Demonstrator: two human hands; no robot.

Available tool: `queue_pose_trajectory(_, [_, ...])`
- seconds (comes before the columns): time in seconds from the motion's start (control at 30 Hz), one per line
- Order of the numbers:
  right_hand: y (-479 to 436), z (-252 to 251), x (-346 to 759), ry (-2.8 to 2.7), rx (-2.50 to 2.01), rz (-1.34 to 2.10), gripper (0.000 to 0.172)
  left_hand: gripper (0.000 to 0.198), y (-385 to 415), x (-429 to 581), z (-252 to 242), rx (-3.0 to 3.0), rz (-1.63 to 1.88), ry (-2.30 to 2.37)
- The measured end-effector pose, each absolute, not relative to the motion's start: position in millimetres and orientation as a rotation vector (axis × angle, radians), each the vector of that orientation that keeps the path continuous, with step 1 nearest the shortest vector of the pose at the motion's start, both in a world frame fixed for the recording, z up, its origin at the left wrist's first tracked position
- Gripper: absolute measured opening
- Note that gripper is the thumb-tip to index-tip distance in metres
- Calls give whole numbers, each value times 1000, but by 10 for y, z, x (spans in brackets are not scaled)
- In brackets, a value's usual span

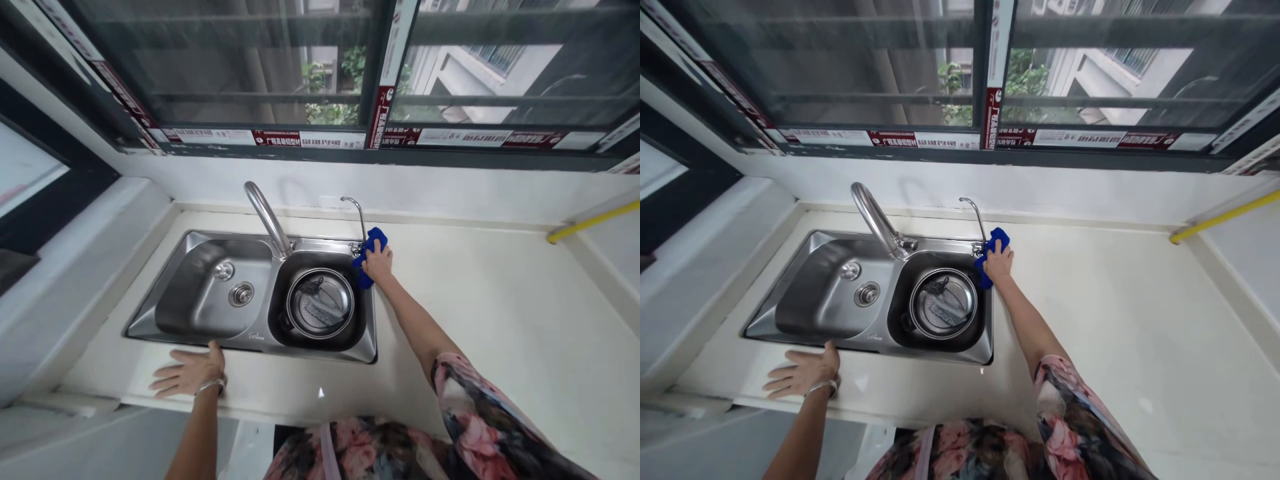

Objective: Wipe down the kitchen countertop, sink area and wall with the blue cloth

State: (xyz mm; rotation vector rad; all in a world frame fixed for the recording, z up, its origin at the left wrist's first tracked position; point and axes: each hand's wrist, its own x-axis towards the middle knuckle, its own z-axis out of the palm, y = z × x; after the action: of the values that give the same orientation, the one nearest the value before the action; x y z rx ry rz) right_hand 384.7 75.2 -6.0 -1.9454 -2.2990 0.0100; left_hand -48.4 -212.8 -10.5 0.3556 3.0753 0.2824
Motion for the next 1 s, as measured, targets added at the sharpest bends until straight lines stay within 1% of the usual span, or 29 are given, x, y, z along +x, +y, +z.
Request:
queue_pose_trajectory(0.23, [261,-72,3997,-2409,-1672,27,36,101,-2129,-472,-42,346,318,3029])
queue_pose_trajectory(0.37, [-52,-195,4306,-2314,-1578,-35,39,99,-2137,-462,-9,362,412,3037])
queue_pose_trajectory(0.47, [-244,-338,4837,-2128,-1646,-189,39,99,-2135,-442,14,356,476,3031])
queue_pose_trajectory(0.57, [-378,-459,5578,-1907,-1815,-401,37,98,-2128,-439,-2,364,447,3047])
queue_pose_trajectory(0.63, [-409,-500,6028,-1781,-1955,-472,37,97,-2125,-459,-39,373,414,3062])
queue_pose_trajectory(0.7, [-367,-513,6319,-1682,-2094,-481,37,98,-2126,-494,-85,379,407,3075])
queue_pose_trajectory(0.8, [-135,-493,6383,-1578,-2246,-464,40,99,-2134,-551,-143,360,380,3090])
queue_pose_trajectory(1.0, [750,-286,5720,-1525,-2388,-396,45,100,-2166,-620,-224,338,303,3136])
